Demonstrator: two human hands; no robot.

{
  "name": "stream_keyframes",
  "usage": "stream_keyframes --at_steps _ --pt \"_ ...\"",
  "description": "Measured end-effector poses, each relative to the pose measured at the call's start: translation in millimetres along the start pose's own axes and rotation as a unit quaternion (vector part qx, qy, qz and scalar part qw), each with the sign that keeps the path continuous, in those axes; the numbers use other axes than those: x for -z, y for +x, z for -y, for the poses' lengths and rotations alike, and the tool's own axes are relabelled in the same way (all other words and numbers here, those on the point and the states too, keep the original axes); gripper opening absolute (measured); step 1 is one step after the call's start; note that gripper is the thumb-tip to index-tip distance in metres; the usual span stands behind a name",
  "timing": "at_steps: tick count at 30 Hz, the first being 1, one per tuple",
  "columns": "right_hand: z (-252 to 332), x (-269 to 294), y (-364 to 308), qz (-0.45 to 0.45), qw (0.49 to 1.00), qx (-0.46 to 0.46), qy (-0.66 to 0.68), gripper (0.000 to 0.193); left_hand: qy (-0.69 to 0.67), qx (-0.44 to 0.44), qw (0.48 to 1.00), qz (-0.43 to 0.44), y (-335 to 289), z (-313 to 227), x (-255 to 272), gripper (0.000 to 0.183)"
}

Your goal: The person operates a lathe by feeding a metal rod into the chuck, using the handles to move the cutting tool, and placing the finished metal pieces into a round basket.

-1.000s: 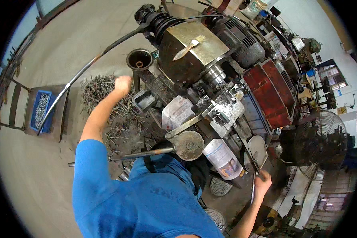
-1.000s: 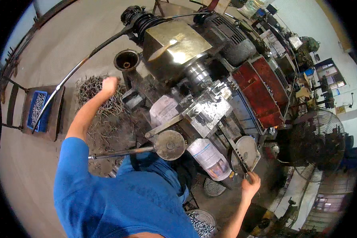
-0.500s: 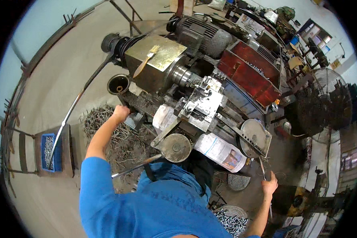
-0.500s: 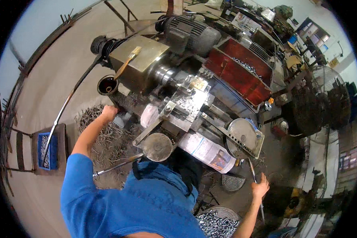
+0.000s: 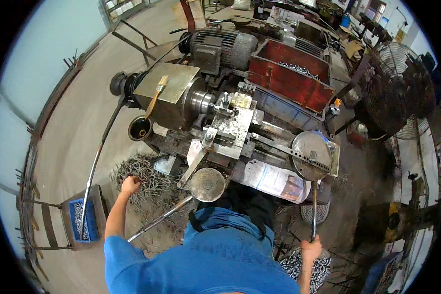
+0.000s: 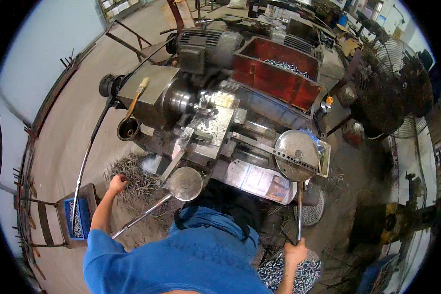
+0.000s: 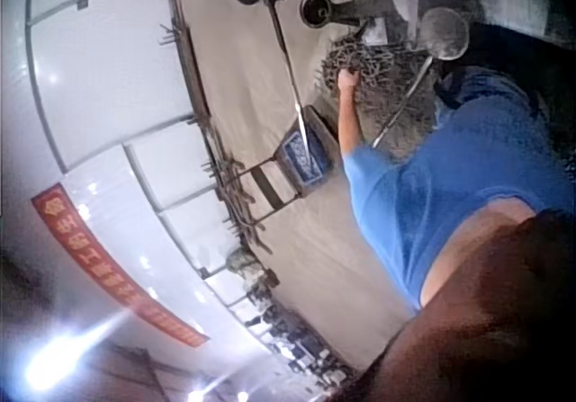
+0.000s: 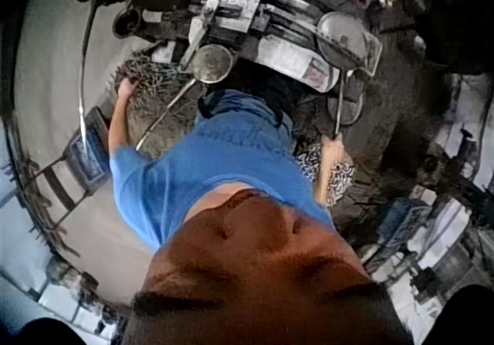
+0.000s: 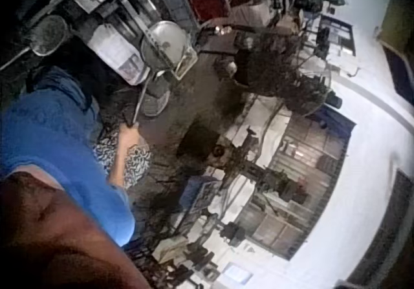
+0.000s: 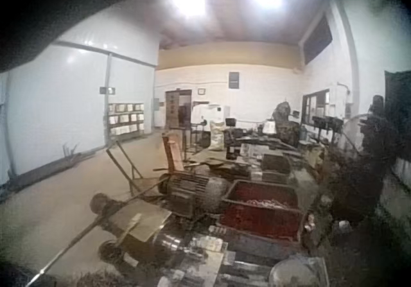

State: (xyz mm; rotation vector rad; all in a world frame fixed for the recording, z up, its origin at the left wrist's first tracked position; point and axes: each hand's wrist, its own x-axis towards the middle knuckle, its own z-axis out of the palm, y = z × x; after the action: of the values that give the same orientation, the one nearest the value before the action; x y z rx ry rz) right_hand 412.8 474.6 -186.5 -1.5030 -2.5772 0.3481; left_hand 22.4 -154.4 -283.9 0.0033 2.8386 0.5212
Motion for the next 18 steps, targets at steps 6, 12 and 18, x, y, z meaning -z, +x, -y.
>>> stream_keyframes --at_steps 6,12,18 --pt "22.9 -18.7 -34.4 0.007 0.990 0.013 0.140 0.038 -0.044 -0.005 0.999 -0.007 10.7 -15.4 -9.5 0.025" --pt "28.8 -22.0 -41.6 0.021 0.979 0.013 0.205 0.040 -0.088 0.000 0.996 0.034 21.5 -67.3 -3.7 0.023" --pt "-44.2 -12.7 24.7 -0.078 0.988 0.092 -0.094 0.033 -0.030 -0.041 0.999 0.003 36.7 -45.9 -3.5 0.023"
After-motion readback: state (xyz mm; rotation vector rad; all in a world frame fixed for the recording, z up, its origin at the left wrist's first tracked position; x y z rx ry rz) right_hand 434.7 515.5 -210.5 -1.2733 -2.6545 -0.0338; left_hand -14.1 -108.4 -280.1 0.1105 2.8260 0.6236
